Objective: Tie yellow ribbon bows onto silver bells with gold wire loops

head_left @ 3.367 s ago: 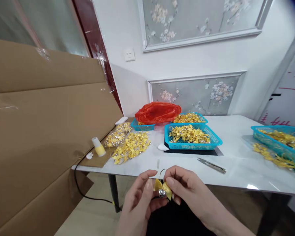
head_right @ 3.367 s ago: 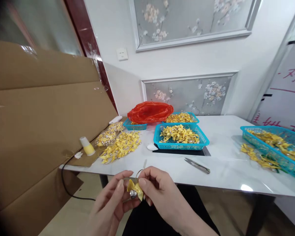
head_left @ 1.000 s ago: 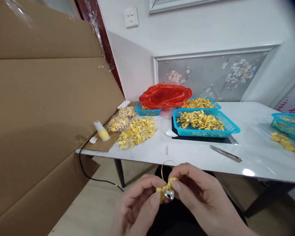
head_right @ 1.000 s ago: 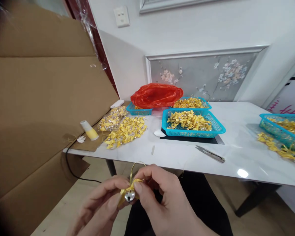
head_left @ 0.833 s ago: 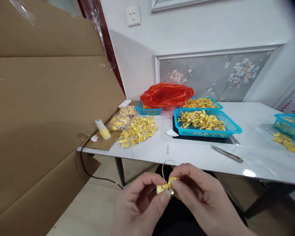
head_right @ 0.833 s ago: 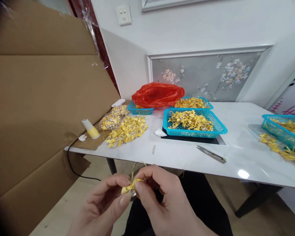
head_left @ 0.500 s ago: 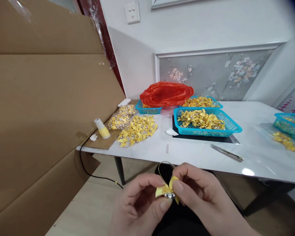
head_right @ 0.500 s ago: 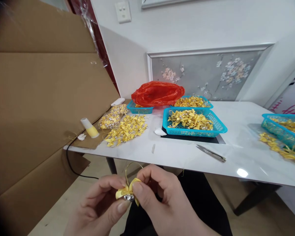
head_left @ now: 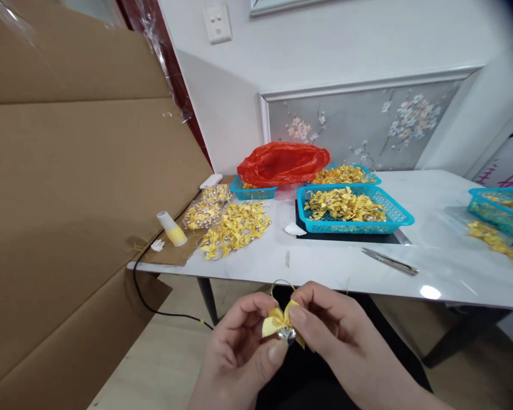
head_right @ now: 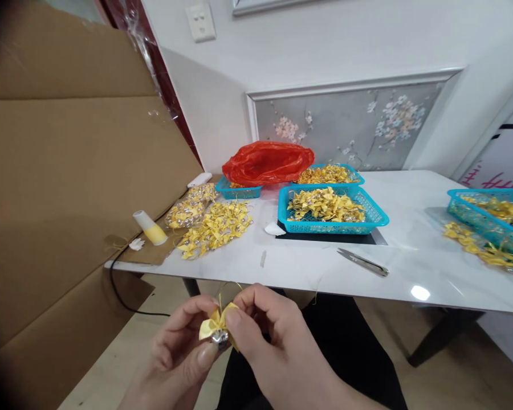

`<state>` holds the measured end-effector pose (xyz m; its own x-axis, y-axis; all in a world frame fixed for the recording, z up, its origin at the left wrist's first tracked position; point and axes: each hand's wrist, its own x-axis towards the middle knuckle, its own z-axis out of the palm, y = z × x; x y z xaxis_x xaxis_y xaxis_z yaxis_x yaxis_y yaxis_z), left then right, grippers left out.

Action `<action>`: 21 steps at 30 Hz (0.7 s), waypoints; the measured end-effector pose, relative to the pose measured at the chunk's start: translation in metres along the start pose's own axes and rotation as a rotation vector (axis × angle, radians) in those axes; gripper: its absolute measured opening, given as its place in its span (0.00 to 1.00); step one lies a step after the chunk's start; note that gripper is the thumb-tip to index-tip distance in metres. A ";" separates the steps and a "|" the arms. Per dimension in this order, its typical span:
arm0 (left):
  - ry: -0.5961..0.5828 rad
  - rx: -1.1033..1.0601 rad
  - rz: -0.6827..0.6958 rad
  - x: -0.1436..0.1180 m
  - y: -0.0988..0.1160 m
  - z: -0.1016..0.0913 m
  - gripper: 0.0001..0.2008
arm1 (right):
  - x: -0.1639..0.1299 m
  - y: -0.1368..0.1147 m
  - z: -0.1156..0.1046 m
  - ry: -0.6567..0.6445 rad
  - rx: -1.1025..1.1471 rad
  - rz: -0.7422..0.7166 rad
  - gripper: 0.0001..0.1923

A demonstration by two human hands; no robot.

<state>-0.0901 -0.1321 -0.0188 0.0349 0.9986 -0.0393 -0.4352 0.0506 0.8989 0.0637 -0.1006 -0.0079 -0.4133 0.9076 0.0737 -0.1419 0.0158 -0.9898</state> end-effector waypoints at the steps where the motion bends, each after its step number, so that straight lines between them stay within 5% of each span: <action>1: 0.004 0.003 0.006 -0.001 0.000 -0.001 0.15 | 0.000 0.000 0.000 0.012 -0.006 0.002 0.18; 14: 0.169 0.039 0.078 -0.005 -0.003 -0.002 0.20 | 0.008 0.010 -0.001 0.030 -0.202 -0.060 0.15; 21: 0.304 0.050 0.039 0.006 -0.025 -0.030 0.12 | 0.104 0.037 -0.022 0.029 -0.622 -0.126 0.11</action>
<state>-0.1058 -0.1267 -0.0544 -0.2550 0.9587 -0.1258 -0.3854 0.0185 0.9226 0.0348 0.0038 -0.0393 -0.4015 0.8937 0.2001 0.3651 0.3565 -0.8600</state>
